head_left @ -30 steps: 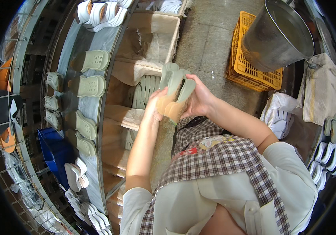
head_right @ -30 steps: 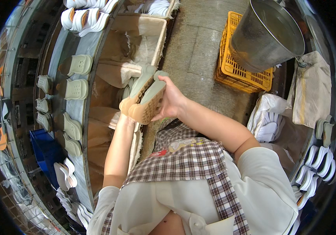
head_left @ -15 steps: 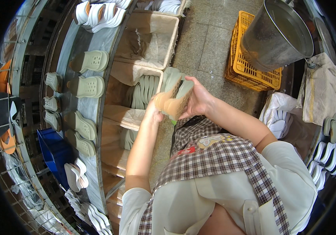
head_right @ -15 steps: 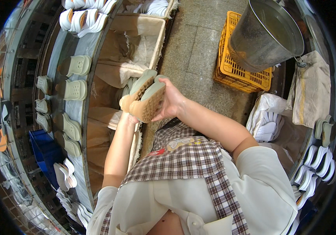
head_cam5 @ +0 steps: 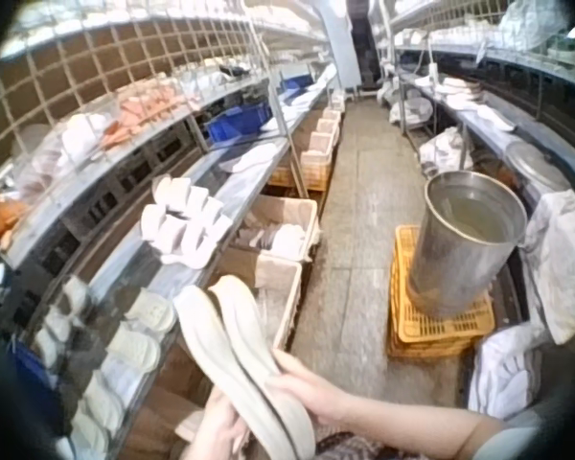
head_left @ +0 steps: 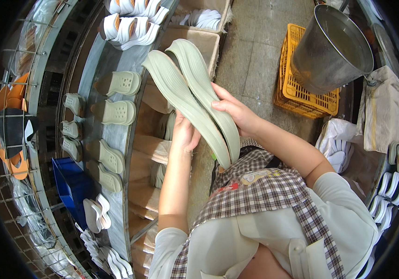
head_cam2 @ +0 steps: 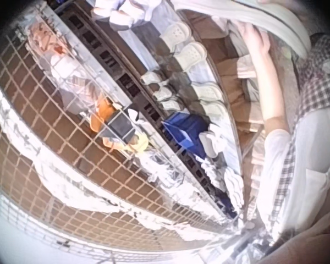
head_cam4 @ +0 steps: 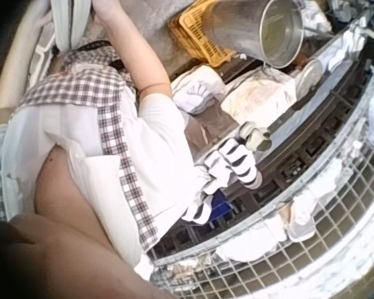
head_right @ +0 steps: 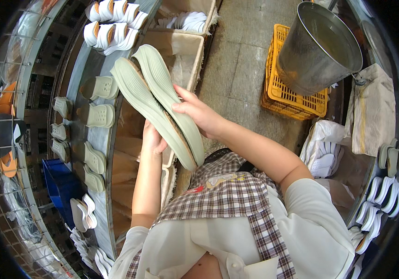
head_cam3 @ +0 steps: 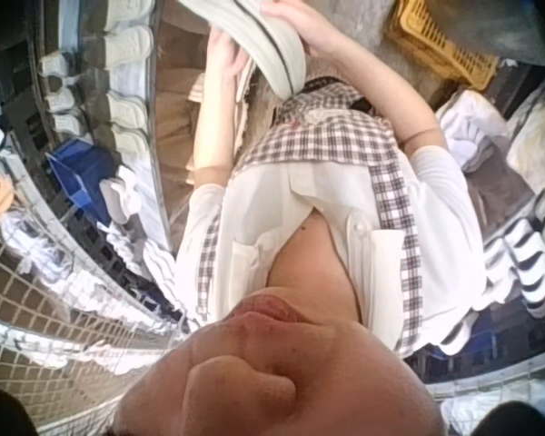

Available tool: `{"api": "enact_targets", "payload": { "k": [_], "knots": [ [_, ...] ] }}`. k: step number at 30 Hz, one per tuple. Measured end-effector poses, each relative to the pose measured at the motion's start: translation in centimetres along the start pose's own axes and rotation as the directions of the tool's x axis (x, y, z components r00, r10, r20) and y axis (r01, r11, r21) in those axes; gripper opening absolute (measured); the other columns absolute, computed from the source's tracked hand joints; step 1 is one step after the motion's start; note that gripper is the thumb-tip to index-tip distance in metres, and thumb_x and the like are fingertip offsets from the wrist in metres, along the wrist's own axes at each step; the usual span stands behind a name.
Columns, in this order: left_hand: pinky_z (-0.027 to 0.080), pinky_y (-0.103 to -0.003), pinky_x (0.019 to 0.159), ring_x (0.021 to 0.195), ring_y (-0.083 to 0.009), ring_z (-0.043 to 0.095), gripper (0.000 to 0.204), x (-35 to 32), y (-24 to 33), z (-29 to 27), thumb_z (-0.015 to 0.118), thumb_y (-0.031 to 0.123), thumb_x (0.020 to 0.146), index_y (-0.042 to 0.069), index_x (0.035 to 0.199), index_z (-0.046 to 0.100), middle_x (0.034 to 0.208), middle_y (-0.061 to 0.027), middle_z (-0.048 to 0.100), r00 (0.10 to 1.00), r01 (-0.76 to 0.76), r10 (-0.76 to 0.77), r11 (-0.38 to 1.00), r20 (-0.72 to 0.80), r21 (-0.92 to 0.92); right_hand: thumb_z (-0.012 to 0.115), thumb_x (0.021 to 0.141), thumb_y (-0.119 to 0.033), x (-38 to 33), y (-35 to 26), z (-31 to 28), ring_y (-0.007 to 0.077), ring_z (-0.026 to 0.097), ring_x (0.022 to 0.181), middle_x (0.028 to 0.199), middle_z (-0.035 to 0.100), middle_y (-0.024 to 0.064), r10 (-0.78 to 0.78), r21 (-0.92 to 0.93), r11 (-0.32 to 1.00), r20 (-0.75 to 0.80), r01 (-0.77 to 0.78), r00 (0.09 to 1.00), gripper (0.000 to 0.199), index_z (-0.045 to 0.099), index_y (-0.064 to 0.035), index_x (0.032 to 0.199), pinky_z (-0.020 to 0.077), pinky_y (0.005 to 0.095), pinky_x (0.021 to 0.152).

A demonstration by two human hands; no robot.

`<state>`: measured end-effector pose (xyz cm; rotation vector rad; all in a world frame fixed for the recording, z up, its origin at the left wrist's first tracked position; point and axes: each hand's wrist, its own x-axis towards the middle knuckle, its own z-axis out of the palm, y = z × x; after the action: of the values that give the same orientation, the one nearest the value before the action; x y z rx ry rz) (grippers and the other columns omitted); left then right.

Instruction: The person picks up white and green slippers from bins and shelves, inspects them by turning them over, and places them back in stacks. The person also moves a large white sack and adjusts a plastic bin while organizing footwear in a storage area.

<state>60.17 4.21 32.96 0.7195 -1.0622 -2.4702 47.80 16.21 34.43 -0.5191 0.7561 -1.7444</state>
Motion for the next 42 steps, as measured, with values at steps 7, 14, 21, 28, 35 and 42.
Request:
{"api": "enact_targets", "payload": {
  "k": [7, 14, 21, 28, 35, 42],
  "knots": [
    [0.046, -0.037, 0.093, 0.110, -0.0224, 0.054, 0.036, -0.2, -0.2, 0.2, 0.055, 0.013, 0.090, 0.008, 0.125, 0.045, 0.120, -0.0091, 0.054, 0.997, -0.074, 0.073, 0.997, 0.029, 0.030, 0.051, 0.085, -0.013, -0.2, 0.0, -0.9, 0.0245, 0.022, 0.134, 0.144, 0.021, 0.0154, -0.020, -0.189, 0.982, 0.012, 0.022, 1.000, 0.066, 0.021, 0.0003, 0.142, 0.0212, 0.0363, 0.109],
    [0.049, -0.040, 0.086, 0.109, -0.0243, 0.053, 0.050, -2.0, 0.7, 0.4, 0.051, 0.035, 0.090, 0.006, 0.130, 0.041, 0.124, -0.0107, 0.050, 0.985, 0.172, -0.173, 0.984, 0.001, 0.040, 0.042, 0.075, 0.009, 1.1, -1.6, -3.8, 0.0303, 0.032, 0.130, 0.137, 0.044, 0.0053, -0.235, -0.724, 0.526, 0.380, 0.446, 0.894, 0.049, 0.053, -0.0117, 0.118, 0.0249, 0.0398, 0.109],
    [0.052, -0.036, 0.080, 0.096, -0.0225, 0.059, 0.045, -0.6, -1.0, 0.4, 0.045, 0.038, 0.093, 0.005, 0.123, 0.047, 0.112, -0.0116, 0.057, 0.972, 0.118, -0.136, 0.987, -0.190, -0.105, 0.059, 0.087, -0.022, -1.3, -0.7, -1.3, 0.0306, 0.029, 0.132, 0.135, 0.039, 0.0202, -0.163, -0.550, 0.811, 0.116, 0.200, 0.980, 0.033, 0.048, -0.0021, 0.111, 0.0248, 0.0416, 0.107],
    [0.049, -0.039, 0.078, 0.097, -0.0207, 0.050, 0.063, -2.2, -0.2, 0.6, 0.058, 0.035, 0.085, 0.006, 0.135, 0.033, 0.109, -0.0119, 0.049, 0.904, -0.072, 0.276, 0.850, 0.325, -0.521, 0.052, 0.083, -0.042, -2.1, -1.7, -0.9, 0.0304, 0.054, 0.110, 0.125, 0.047, 0.0236, -0.049, 0.316, 0.948, 0.053, 0.030, 0.997, 0.069, 0.030, -0.0018, 0.135, 0.0509, 0.0410, 0.087],
    [0.044, -0.036, 0.065, 0.082, -0.0193, 0.042, 0.077, -2.8, 1.7, 0.9, 0.060, 0.041, 0.080, 0.008, 0.140, 0.027, 0.096, -0.0072, 0.045, 0.888, -0.008, 0.303, 0.761, 0.346, -0.648, 0.042, 0.086, -0.049, -3.2, -1.9, -3.6, 0.0350, 0.057, 0.106, 0.125, 0.052, 0.0178, 0.015, 0.617, 0.785, -0.109, 0.056, 0.994, 0.064, 0.041, -0.0062, 0.133, 0.0479, 0.0552, 0.085],
    [0.043, -0.034, 0.064, 0.079, -0.0187, 0.040, 0.076, -3.3, 1.8, 1.1, 0.060, 0.040, 0.080, 0.008, 0.141, 0.026, 0.095, -0.0075, 0.044, 0.896, -0.036, 0.299, 0.784, 0.327, -0.619, 0.044, 0.085, -0.048, -3.7, -0.9, -4.2, 0.0361, 0.057, 0.105, 0.125, 0.052, 0.0180, 0.059, 0.645, 0.764, -0.088, 0.011, 0.994, 0.064, 0.041, -0.0067, 0.133, 0.0479, 0.0553, 0.085]
  ]
}}
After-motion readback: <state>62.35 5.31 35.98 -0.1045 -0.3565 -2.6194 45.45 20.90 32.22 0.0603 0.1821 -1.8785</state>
